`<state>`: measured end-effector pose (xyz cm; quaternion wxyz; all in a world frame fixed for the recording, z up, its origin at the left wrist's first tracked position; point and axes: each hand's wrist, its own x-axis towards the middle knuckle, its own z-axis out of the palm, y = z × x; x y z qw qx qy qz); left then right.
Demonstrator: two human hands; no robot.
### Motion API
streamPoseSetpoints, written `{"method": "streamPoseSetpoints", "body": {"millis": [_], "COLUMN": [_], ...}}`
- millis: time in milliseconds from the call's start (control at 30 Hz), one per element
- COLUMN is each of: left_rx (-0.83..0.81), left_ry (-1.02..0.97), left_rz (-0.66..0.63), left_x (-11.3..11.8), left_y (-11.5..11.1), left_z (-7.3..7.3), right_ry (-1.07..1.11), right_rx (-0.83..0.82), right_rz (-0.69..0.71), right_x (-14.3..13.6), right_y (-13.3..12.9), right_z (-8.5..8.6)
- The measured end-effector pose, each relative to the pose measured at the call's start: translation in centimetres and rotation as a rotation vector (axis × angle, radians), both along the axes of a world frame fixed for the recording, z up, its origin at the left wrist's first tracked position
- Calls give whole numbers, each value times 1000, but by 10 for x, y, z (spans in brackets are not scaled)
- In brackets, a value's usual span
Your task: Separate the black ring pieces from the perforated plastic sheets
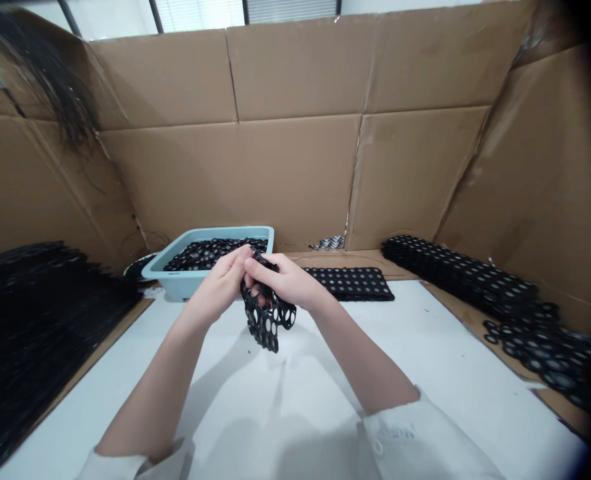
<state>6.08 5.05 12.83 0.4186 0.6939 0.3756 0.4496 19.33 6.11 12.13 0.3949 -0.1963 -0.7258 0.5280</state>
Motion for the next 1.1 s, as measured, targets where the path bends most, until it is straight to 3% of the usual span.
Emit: {"method": "streamPoseSetpoints", "body": {"millis": [167,367,433,567,700,800,933,1100], "left_rx": [-55,40,154,479,563,573,565,547], "left_ry": [-75,-20,55,317,471,539,631,724], "left_rz": [-8,40,136,488,658,668,593,511], "left_x": [0,0,-1,-6,-16,-19,-18,-16], "left_y": [0,-1,-2,-8,-11,-11,-11,-13], "left_z": [0,3,4,11,16,17,17,16], "right_ry": [97,149,131,13,-33,-89,-171,-58], "right_rx": [-105,-133,-118,72,188,183,221,293], "right_rz": [27,46,29,-33,-176,-268,-257,-354], "right_x": [-1,-4,-4,4,21,32,39,46], "right_y": [1,1,1,1,5,8,8,9], "right_z": [-1,-2,-2,4,9,10,12,16]}}
